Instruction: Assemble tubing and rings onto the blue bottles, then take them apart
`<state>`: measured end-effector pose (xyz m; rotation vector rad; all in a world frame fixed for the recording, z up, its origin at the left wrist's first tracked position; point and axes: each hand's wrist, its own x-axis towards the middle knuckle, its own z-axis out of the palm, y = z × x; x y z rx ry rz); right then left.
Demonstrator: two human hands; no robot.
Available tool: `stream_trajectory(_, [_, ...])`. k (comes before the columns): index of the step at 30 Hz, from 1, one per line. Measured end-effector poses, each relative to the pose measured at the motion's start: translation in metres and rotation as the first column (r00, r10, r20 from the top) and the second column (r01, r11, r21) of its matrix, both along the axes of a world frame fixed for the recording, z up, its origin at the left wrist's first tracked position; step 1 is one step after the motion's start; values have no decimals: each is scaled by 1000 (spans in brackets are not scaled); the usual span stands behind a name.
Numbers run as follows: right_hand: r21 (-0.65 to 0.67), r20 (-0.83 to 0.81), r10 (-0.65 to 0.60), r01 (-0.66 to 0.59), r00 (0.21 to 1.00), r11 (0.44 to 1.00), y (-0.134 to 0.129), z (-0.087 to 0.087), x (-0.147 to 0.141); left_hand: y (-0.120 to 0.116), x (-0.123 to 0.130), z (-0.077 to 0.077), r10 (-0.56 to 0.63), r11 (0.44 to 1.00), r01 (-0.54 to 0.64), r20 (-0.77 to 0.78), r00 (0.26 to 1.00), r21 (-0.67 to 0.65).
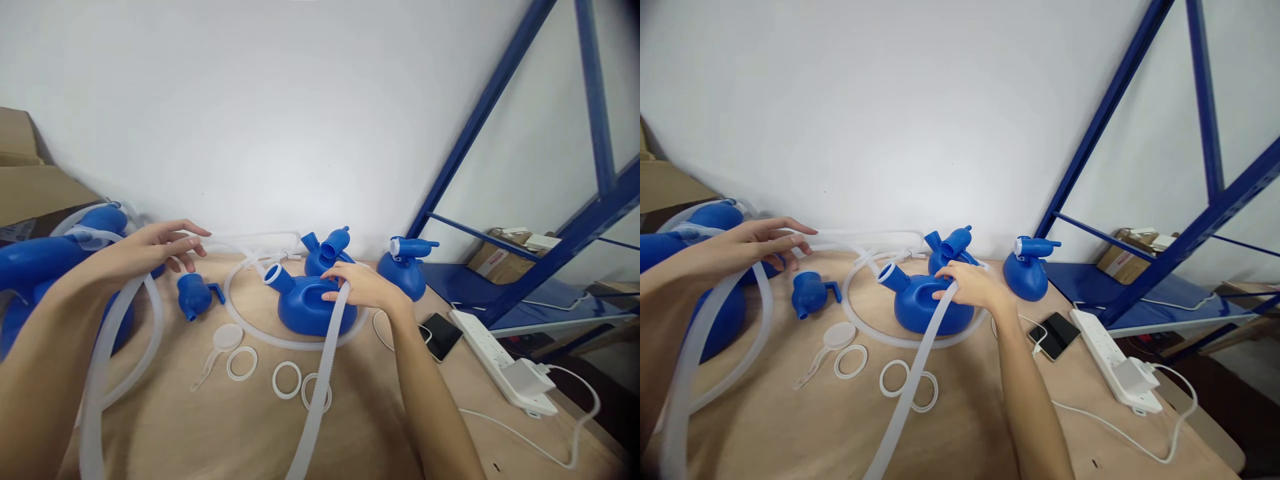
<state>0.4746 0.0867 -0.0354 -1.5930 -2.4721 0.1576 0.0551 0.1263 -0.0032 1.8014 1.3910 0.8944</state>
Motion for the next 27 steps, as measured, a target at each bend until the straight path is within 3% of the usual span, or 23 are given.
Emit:
stream_trajectory(7, [-61, 51, -4, 7, 999, 998, 15, -17, 3, 3, -7, -2, 0, 1000, 0, 19, 1000, -15])
stream_trajectory(17, [-77, -11, 3, -3, 1000, 997, 28, -29, 6, 10, -5, -8, -134, 989, 117, -233, 963, -86])
stream_trajectory(22, [20, -38, -4, 5, 999, 1000, 37, -45, 1, 11, 28, -22, -220, 973, 189, -291, 931, -130])
stream_trajectory(27, [92, -123, 28, -17, 992, 996, 46, -60, -1, 14, 75, -52, -13, 995, 64, -511, 859, 82])
